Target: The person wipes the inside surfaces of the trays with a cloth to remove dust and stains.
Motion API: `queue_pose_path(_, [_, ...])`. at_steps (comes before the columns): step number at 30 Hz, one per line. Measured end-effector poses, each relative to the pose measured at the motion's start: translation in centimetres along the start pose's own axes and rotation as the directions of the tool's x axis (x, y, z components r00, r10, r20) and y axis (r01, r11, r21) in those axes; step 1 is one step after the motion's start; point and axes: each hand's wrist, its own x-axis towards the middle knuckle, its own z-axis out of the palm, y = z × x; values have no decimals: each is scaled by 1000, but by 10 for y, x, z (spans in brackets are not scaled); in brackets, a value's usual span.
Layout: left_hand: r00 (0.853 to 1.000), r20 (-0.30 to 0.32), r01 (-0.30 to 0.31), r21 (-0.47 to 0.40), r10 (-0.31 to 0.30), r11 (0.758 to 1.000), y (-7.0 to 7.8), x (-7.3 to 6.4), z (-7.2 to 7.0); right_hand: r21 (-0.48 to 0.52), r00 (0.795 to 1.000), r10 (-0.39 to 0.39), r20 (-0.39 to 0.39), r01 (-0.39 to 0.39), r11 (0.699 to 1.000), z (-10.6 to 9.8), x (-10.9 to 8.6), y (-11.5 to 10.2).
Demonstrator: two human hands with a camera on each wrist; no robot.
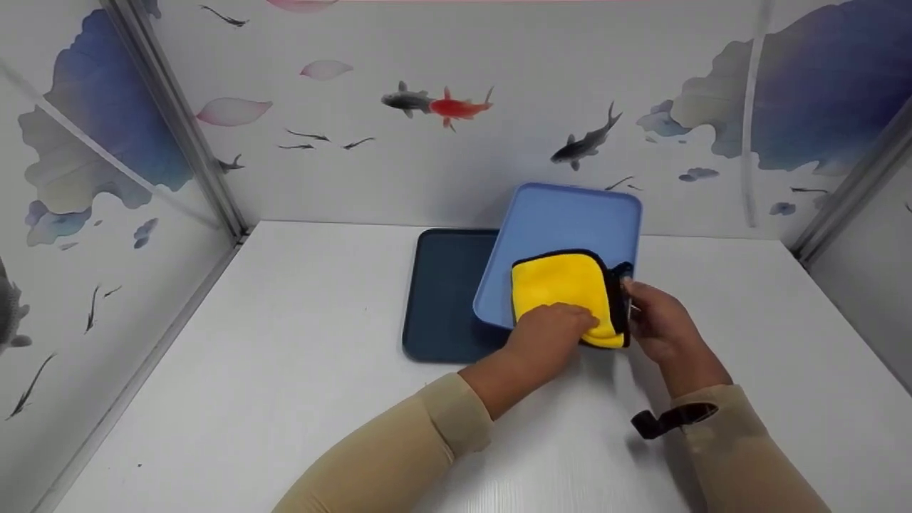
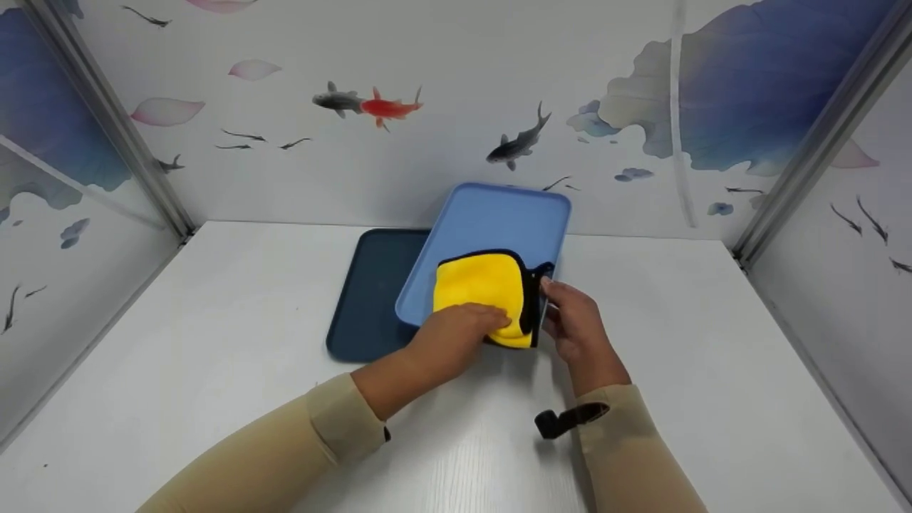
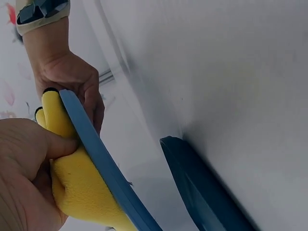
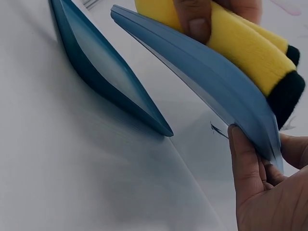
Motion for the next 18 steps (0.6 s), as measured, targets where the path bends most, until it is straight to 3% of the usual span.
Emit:
queue_pose_path(7, [1000, -10, 16, 46, -16, 999, -16, 3, 0, 36, 1000, 0, -9, 0, 999, -4, -1, -2])
queue_pose_path(14, [998, -34, 46, 47, -45, 998, -35, 9, -2, -8, 997, -59, 53, 60, 998, -4, -1, 0])
queue_pose_path(18, [996, -62, 71, 61, -68, 996, -46, 15, -2, -11, 997, -56, 48, 57, 998, -4, -1, 1])
